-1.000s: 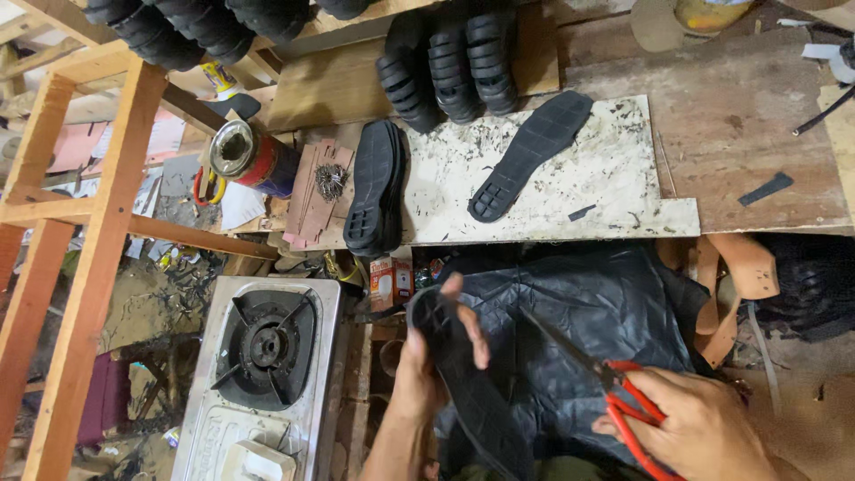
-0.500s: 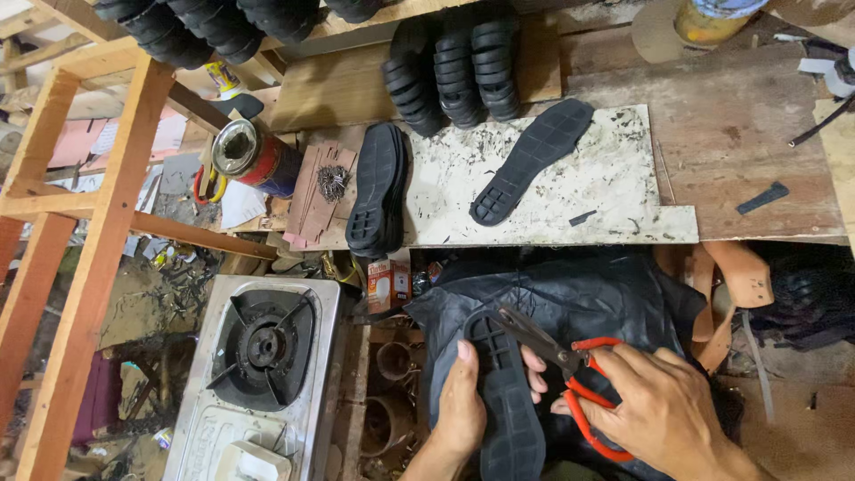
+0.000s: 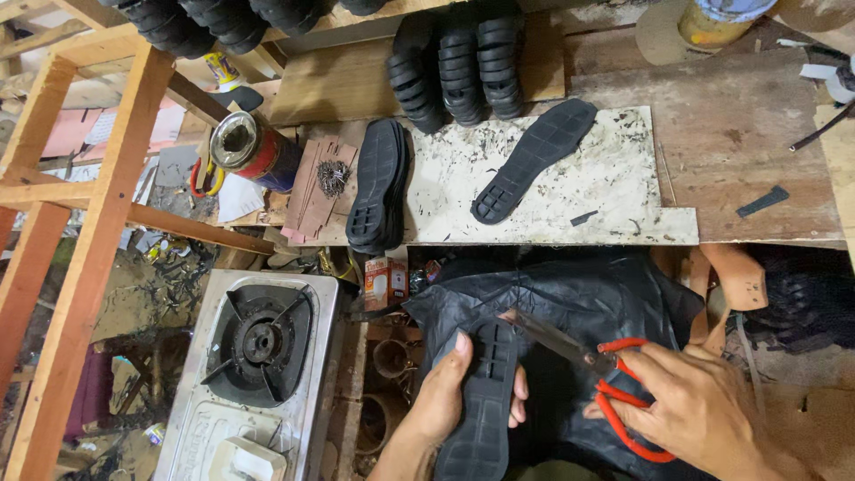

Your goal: The person holds a black rubber shoe sole in one hand and uses red-handled scissors to trim excess rubber from the sole edge, rotating the sole to work around its perimeter. Trimmed pieces fall away and finished soles accumulate on the workbench.

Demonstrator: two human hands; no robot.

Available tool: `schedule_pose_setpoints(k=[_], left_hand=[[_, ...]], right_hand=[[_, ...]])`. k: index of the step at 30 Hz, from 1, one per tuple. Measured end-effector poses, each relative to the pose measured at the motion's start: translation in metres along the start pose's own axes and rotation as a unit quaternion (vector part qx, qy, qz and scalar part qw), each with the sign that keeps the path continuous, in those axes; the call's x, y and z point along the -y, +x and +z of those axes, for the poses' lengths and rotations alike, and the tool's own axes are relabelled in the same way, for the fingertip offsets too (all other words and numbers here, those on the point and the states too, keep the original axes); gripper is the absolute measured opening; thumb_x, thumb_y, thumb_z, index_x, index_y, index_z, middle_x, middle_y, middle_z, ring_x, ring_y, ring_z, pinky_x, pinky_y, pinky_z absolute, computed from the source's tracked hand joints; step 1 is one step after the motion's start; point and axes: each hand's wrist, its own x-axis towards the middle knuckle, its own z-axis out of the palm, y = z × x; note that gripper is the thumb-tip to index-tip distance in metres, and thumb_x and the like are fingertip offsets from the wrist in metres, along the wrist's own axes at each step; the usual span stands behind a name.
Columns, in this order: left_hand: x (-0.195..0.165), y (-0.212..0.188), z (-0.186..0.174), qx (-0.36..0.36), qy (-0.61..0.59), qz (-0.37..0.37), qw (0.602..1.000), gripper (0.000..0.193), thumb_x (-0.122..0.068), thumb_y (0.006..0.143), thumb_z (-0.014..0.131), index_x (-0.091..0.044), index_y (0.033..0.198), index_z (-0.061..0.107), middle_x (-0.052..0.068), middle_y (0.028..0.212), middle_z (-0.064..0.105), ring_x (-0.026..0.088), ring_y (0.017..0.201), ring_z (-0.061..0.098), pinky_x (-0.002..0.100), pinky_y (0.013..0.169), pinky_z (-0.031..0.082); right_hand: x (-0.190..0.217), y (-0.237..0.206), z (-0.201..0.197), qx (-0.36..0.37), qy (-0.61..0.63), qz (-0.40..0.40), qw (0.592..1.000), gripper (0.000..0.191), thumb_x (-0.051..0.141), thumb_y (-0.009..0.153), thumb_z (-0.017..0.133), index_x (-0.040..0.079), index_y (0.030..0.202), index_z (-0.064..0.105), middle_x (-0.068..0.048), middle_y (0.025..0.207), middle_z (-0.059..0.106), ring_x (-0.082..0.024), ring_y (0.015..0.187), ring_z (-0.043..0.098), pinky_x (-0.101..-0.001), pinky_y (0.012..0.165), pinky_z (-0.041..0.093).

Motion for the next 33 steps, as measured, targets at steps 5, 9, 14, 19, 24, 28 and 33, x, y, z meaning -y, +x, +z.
schedule_pose_setpoints(k=[5, 9, 14, 19, 24, 28, 33], left_hand=[[-0.003, -0.001, 0.001, 0.064, 0.020, -0.038, 0.997, 0.083, -0.069, 0.104, 0.028, 0.005, 0.105, 0.066, 0.017, 0.091, 0.070, 0.024, 0.075, 0.072, 0.035, 0.069, 0.061], [-0.006, -0.007, -0.005, 0.093, 0.049, -0.057, 0.993, 0.082, -0.068, 0.106, 0.030, 0.006, 0.103, 0.066, 0.017, 0.092, 0.069, 0.024, 0.077, 0.072, 0.035, 0.071, 0.060], [-0.010, -0.008, -0.014, 0.127, 0.074, -0.076, 0.986, 0.083, -0.067, 0.109, 0.030, 0.007, 0.102, 0.067, 0.018, 0.092, 0.070, 0.024, 0.077, 0.071, 0.035, 0.072, 0.061], [-0.009, -0.008, -0.015, 0.118, 0.051, -0.106, 0.986, 0.081, -0.065, 0.108, 0.029, 0.006, 0.102, 0.067, 0.018, 0.092, 0.071, 0.024, 0.077, 0.072, 0.036, 0.071, 0.061], [-0.007, -0.006, -0.014, 0.138, 0.080, -0.110, 0.981, 0.085, -0.066, 0.110, 0.027, 0.008, 0.102, 0.067, 0.019, 0.091, 0.070, 0.025, 0.076, 0.072, 0.036, 0.071, 0.061], [-0.002, -0.005, -0.019, 0.141, 0.050, -0.126, 0.981, 0.074, -0.064, 0.111, 0.028, 0.000, 0.116, 0.066, 0.020, 0.093, 0.069, 0.026, 0.076, 0.070, 0.037, 0.071, 0.061], [0.010, -0.004, -0.030, 0.127, 0.045, -0.141, 0.981, 0.074, -0.061, 0.110, 0.029, 0.002, 0.122, 0.065, 0.020, 0.093, 0.069, 0.025, 0.076, 0.071, 0.038, 0.071, 0.060]], right_hand=[[-0.010, -0.007, 0.006, -0.034, -0.027, -0.038, 0.998, 0.066, 0.053, 0.056, 0.087, 0.011, 0.105, 0.073, -0.002, 0.089, 0.072, -0.023, 0.069, 0.067, -0.0371, 0.066, 0.049], [-0.029, -0.014, 0.007, -0.003, -0.047, -0.086, 0.995, 0.065, 0.056, 0.062, 0.086, 0.009, 0.104, 0.072, -0.003, 0.091, 0.073, -0.021, 0.071, 0.068, -0.0353, 0.067, 0.051], [-0.047, -0.018, 0.008, 0.036, -0.063, -0.078, 0.994, 0.061, 0.061, 0.059, 0.088, 0.012, 0.093, 0.074, -0.002, 0.083, 0.072, -0.023, 0.068, 0.068, -0.0375, 0.066, 0.053], [-0.047, -0.020, 0.004, 0.022, -0.045, -0.069, 0.996, 0.066, 0.063, 0.055, 0.086, 0.012, 0.095, 0.073, -0.001, 0.083, 0.071, -0.023, 0.069, 0.067, -0.0370, 0.065, 0.052], [-0.055, -0.020, 0.004, 0.087, -0.069, -0.126, 0.986, 0.060, 0.064, 0.064, 0.086, 0.016, 0.097, 0.072, 0.001, 0.083, 0.069, -0.020, 0.072, 0.070, -0.0388, 0.068, 0.053], [-0.062, -0.022, 0.012, 0.097, -0.061, -0.039, 0.993, 0.058, 0.062, 0.059, 0.088, 0.018, 0.093, 0.075, 0.002, 0.083, 0.073, -0.021, 0.071, 0.070, -0.0372, 0.069, 0.054], [-0.054, -0.022, 0.012, 0.017, -0.052, -0.102, 0.993, 0.057, 0.055, 0.058, 0.087, 0.012, 0.093, 0.074, -0.003, 0.088, 0.072, -0.025, 0.070, 0.068, -0.0382, 0.065, 0.053]])
